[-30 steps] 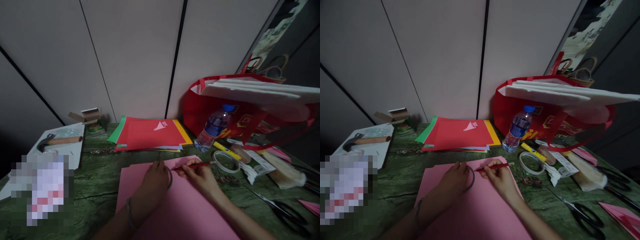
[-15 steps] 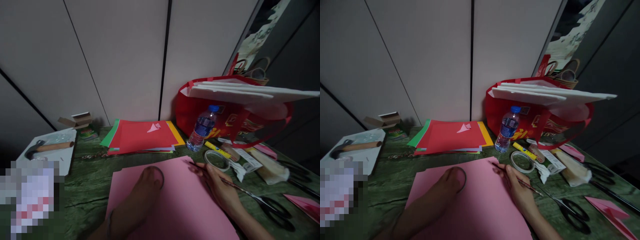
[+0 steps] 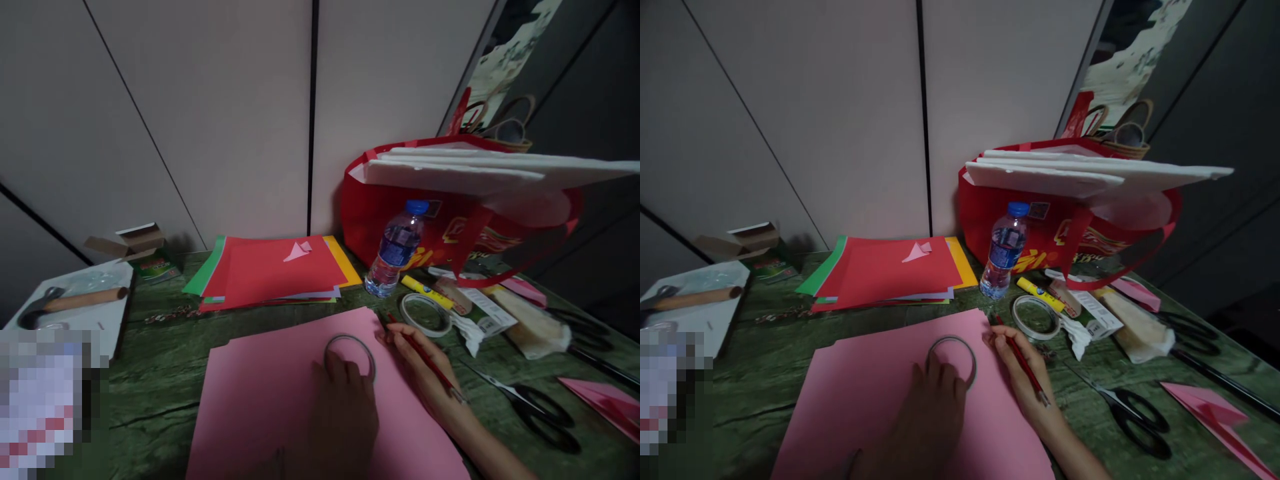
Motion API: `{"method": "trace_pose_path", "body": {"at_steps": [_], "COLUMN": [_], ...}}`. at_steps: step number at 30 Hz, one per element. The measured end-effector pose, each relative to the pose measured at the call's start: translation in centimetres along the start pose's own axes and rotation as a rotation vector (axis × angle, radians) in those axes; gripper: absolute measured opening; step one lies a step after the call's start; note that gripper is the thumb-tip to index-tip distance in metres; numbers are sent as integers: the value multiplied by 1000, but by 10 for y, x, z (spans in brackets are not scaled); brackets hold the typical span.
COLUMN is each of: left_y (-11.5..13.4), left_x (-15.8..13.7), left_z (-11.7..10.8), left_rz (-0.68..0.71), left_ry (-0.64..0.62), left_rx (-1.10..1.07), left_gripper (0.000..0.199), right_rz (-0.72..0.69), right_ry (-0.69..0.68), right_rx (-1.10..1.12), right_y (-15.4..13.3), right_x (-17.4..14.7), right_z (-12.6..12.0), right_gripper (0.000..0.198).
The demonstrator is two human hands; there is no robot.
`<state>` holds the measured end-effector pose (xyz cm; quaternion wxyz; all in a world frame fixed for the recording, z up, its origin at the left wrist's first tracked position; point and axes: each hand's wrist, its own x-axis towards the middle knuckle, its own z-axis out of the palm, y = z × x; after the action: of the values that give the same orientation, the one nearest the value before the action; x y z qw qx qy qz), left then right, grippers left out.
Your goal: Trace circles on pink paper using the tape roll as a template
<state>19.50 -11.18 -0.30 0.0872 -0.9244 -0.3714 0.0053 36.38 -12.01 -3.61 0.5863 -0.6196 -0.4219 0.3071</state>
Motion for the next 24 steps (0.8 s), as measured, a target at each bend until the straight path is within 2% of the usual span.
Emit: {"method": "trace_pose_path", "body": {"at_steps": [3, 7, 12, 18, 24], "left_y": [1, -8, -10, -11, -10], "left_x": [10, 12, 9, 10, 9], "left_z": [5, 10, 14, 14, 18], "left_rz": [-5, 13, 17, -49, -25], "left_ry": [100, 186, 200, 217, 241], "left_rx": [25, 58, -3, -6, 2], "left_gripper": [20, 18, 17, 17, 16], "right_rz": [57, 48, 6, -36, -36], "right_ry": [-21, -14, -23, -22, -27], "right_rx": [-22, -76, -126, -168, -172], "right_y": [-7, -16, -20, -17, -19], "right_x": [-1, -3, -3, -2, -2], "right_z": [0, 2, 5, 4, 4], "right_gripper": [34, 35, 33, 33, 31]}}
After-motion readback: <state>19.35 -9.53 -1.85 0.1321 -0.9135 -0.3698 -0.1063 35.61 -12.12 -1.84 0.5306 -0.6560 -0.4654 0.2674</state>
